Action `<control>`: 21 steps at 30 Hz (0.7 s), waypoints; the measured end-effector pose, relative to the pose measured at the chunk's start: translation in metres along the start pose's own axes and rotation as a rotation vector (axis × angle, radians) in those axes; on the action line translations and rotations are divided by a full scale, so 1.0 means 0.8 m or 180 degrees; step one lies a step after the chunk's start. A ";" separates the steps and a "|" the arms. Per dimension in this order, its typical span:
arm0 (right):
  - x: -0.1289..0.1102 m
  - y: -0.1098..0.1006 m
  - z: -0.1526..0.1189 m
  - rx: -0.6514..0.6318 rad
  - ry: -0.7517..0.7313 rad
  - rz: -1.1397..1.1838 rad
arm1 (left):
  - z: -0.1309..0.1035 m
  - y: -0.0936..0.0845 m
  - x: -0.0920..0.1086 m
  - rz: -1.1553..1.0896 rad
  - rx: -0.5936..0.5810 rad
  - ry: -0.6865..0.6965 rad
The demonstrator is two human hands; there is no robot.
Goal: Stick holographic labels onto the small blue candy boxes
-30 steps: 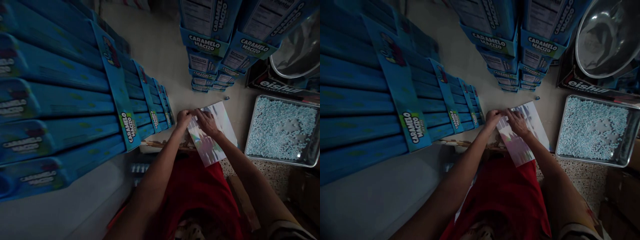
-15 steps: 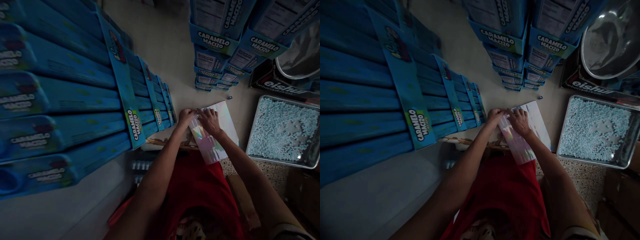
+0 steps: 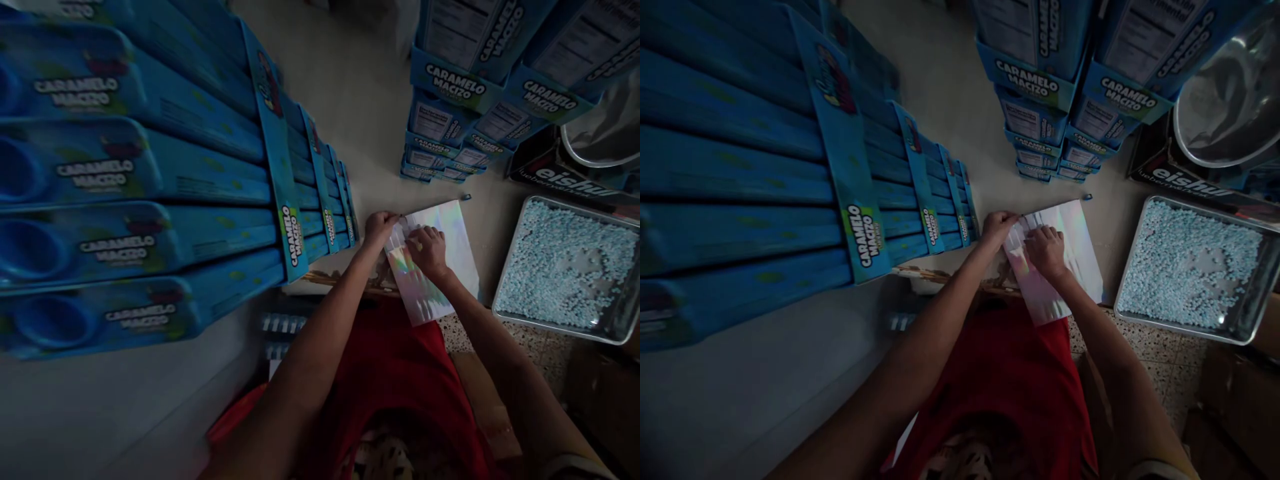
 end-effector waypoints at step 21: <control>-0.129 -0.263 -0.150 0.0501 0.2082 0.3696 | -0.306 -0.102 0.208 -0.2355 -0.0224 0.0521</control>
Point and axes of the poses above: each hand's wrist, its own z-axis towards the middle knuckle, its own y-axis out of the palm, x = y × z, the point moved 5 cm from there along z, towards the middle knuckle, and after that the axes turned 4 degrees about y, right-handed, at the moved point
